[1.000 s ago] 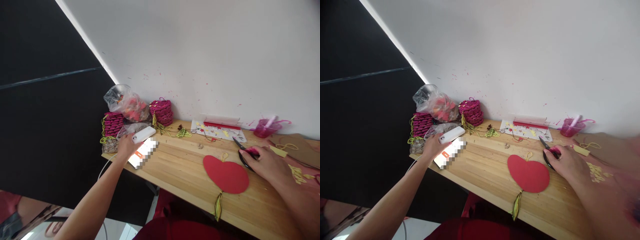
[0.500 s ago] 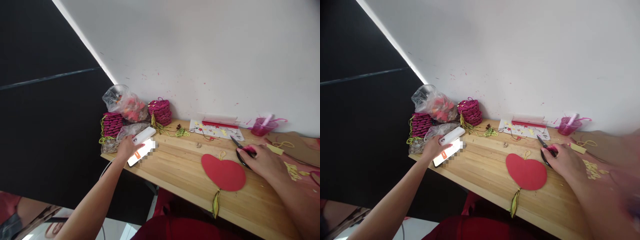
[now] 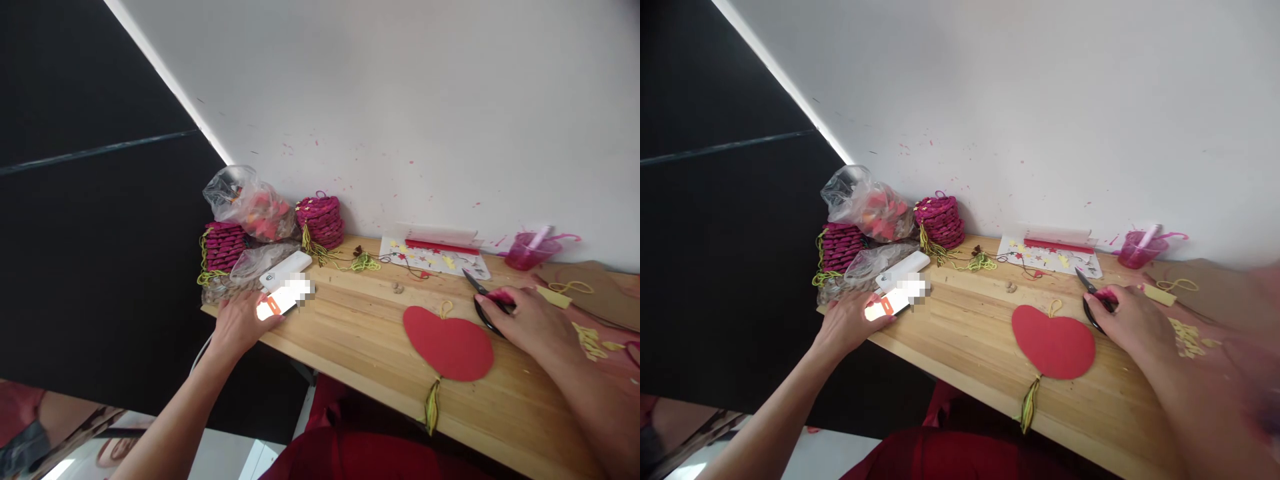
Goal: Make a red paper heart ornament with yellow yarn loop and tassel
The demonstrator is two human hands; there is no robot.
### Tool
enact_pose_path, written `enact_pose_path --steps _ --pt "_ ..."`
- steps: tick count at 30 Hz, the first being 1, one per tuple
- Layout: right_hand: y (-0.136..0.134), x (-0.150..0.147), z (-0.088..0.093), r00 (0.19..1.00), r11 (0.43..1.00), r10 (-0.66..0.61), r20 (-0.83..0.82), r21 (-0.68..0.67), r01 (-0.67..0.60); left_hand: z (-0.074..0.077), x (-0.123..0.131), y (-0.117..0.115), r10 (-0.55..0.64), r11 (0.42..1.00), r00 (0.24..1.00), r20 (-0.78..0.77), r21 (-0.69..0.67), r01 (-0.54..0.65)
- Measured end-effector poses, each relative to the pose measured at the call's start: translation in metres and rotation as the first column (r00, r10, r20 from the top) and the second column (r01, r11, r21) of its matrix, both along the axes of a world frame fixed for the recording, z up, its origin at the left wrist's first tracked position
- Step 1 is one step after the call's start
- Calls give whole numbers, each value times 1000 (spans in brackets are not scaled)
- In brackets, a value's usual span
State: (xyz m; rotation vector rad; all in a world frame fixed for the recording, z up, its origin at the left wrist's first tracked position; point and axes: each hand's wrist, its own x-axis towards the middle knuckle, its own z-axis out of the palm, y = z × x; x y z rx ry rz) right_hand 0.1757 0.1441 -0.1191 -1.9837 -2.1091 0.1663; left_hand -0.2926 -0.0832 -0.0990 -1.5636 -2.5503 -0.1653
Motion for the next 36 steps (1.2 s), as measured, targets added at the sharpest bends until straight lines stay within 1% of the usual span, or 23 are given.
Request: enact_pose_path --steps 2,4,8,11,18,21,25,28,31,33,35,36 --pt "-1 -1 1 1000 1000 -2 5 -8 2 -1 6 -4 34 999 999 -33 -39 -36" --pt "-1 -1 1 1000 1000 0 10 -2 0 -4 9 -6 39 999 999 -35 -20 -39" --pt "1 -1 0 1000 1000 3 7 11 -3 -10 8 -6 -4 1000 997 78 31 1" --pt "1 0 0 1000 1000 12 1 27 -12 -9 5 -7 -28 999 989 144 45 21" --pt "-2 -2 3 1000 1000 2 -9 -1 -2 -7 5 -7 -42 999 982 183 23 38" --pt "-2 -3 4 1000 1000 4 -7 -1 -4 -9 10 -5 -43 999 982 185 16 40" --pt "-3 -4 5 1000 1000 -4 -10 -7 4 -14 23 -4 -14 999 982 189 34 8" --pt "-3 -4 5 1000 1000 0 1 20 0 -17 32 -4 -13 999 984 175 42 6" --pt "-2 -2 2 1000 999 13 -13 51 -12 -16 32 1 -65 995 982 176 87 50" --pt "-1 -1 1 1000 999 17 -24 48 -16 -13 24 9 -94 986 986 138 150 73" --pt "0 -1 0 1000 999 16 -26 40 -15 -8 11 23 -91 970 995 40 228 79" --pt "0 -1 0 1000 999 14 -26 40 -13 -5 5 31 -86 966 996 1 246 83"
